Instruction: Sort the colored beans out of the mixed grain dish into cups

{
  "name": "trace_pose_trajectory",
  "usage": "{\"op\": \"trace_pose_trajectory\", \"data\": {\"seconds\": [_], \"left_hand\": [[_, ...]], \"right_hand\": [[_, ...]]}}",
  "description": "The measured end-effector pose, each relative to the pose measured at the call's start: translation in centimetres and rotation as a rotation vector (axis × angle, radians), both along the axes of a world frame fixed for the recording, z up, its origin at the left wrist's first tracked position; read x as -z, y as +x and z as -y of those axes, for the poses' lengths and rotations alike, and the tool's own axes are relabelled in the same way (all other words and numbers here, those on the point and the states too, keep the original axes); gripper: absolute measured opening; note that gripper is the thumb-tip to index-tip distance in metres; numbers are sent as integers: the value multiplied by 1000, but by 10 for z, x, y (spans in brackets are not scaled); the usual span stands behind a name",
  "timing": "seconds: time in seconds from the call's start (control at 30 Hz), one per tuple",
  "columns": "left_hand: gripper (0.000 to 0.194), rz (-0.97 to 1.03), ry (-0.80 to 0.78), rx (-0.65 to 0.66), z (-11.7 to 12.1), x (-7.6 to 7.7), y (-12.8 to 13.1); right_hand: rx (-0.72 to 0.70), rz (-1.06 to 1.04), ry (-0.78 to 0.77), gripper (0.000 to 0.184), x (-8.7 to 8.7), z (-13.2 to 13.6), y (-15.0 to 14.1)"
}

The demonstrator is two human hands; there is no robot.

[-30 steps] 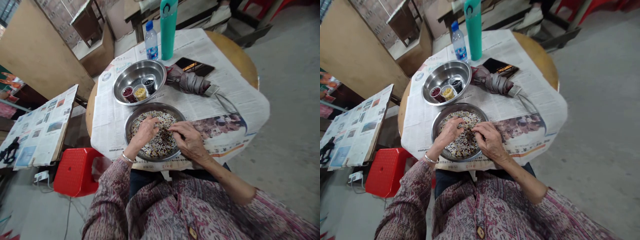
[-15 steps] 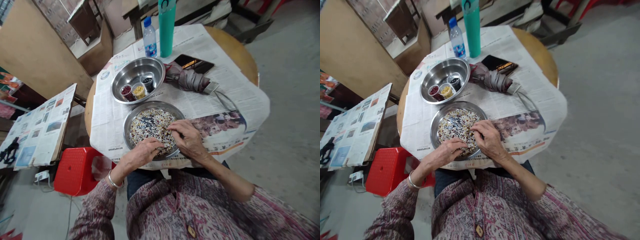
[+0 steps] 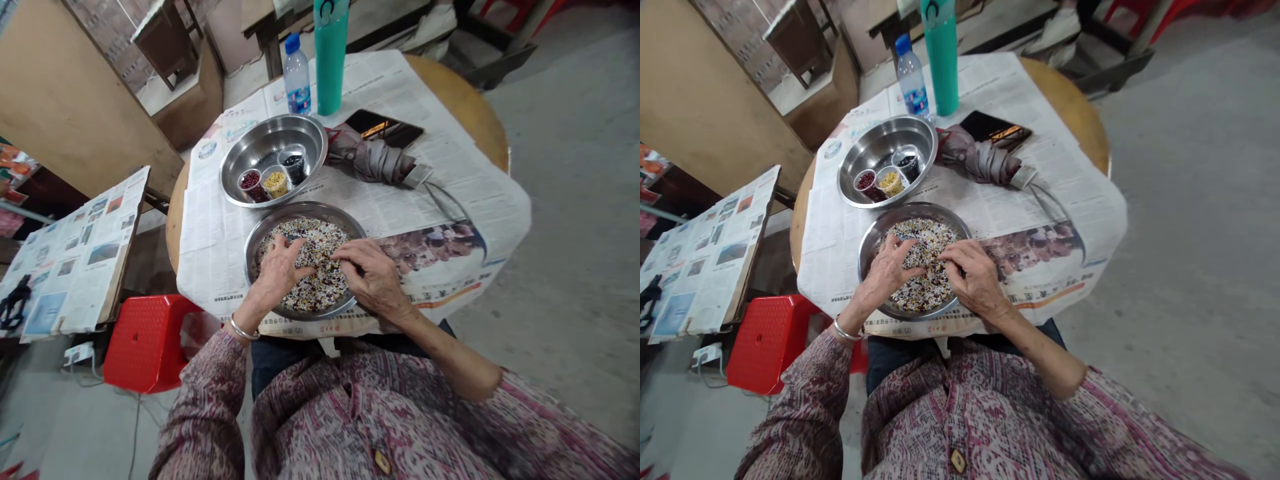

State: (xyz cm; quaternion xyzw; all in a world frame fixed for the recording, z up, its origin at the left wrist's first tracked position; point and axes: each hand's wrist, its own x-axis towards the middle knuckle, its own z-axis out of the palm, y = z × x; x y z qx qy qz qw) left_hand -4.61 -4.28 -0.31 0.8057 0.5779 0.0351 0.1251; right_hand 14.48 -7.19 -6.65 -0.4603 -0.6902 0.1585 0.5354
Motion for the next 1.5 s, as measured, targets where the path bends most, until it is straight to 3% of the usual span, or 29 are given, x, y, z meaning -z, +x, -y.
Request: {"op": "trace_pose_trajectory", "data": {"seconds": [0.13, 0.37, 0.43, 0.57, 0.63, 0.73, 0.83, 0.97, 1.07, 1.17, 1.37, 1.5], "left_hand": [[20, 92, 8, 77, -3, 9, 9], [20, 256, -139, 48, 5, -5, 11], [19, 265, -158, 127, 14, -7, 12], [19, 163, -116, 409, 25, 3, 21], [21, 64, -39, 528, 21, 9, 26], [24, -61, 103, 599, 6, 13, 30], [27, -132, 208, 542, -13, 13, 27], [27, -250, 228, 291, -28, 7, 13], [26, -318, 181, 93, -22, -1, -5], [22, -271, 106, 1, -1, -10, -21], [50, -14, -91, 289, 38, -15, -22], [25, -3, -96, 304, 26, -3, -3]], "right_hand": [[0, 3, 18, 23, 1, 0, 0], [-4, -6, 36, 24, 4, -2, 0], [-1, -14, 60, 23, 6, -2, 0], [19, -27, 73, 23, 8, -2, -1], [38, -29, 62, 24, 9, -1, 0], [52, -22, 65, 25, 8, -1, 1], [50, -1, 82, 25, 7, -1, 1], [46, 5, 92, 24, 5, -1, 1], [48, -7, 92, 23, 6, -1, 0], [49, -8, 84, 23, 6, -1, -1], [48, 5, 65, 22, 6, 0, 0], [50, 18, 63, 21, 7, -1, 0]]}}
